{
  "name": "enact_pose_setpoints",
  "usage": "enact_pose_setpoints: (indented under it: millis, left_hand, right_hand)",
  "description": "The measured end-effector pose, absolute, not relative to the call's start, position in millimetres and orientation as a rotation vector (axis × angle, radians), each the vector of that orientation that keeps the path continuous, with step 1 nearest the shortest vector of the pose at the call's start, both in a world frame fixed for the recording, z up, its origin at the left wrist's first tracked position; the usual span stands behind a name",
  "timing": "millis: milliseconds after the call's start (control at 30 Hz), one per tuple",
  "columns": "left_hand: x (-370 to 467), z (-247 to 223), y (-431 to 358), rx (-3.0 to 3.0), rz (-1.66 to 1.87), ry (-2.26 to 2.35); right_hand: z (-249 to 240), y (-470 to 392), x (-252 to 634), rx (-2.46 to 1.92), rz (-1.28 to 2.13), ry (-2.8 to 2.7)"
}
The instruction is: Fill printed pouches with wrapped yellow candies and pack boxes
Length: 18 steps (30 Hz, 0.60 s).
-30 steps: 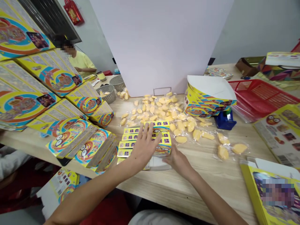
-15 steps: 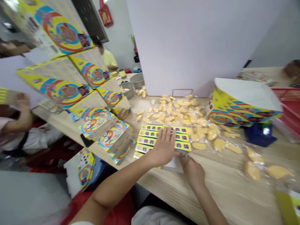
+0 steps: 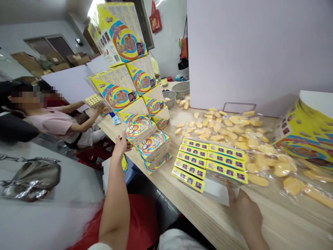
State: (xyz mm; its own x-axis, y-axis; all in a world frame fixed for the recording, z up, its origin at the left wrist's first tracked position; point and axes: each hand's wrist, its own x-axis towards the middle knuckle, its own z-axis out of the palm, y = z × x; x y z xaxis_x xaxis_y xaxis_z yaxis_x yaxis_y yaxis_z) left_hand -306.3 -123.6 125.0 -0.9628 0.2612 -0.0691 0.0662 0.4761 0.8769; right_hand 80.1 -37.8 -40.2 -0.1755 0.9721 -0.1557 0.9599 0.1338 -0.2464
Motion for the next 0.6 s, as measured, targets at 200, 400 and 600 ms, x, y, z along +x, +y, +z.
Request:
enact_pose_setpoints:
  millis: [200, 400, 600]
  left_hand:
    - [-325.5, 131.5, -105.4, 0.247, 1.294, 2.325]
    - [-314.0, 131.1, -113.6, 0.239, 1.469, 2.338]
    - [-267.0, 136.7, -122.3, 0.504, 1.857, 2.348]
  right_hand:
    - [-37.6, -45.6, 82.4, -1.951, 0.442, -2.313]
    - [-45.8, -46.5, 84.0, -1.650, 0.478, -2.104]
    - [-22.1, -41.2, 102.2, -1.276, 0.598, -1.863]
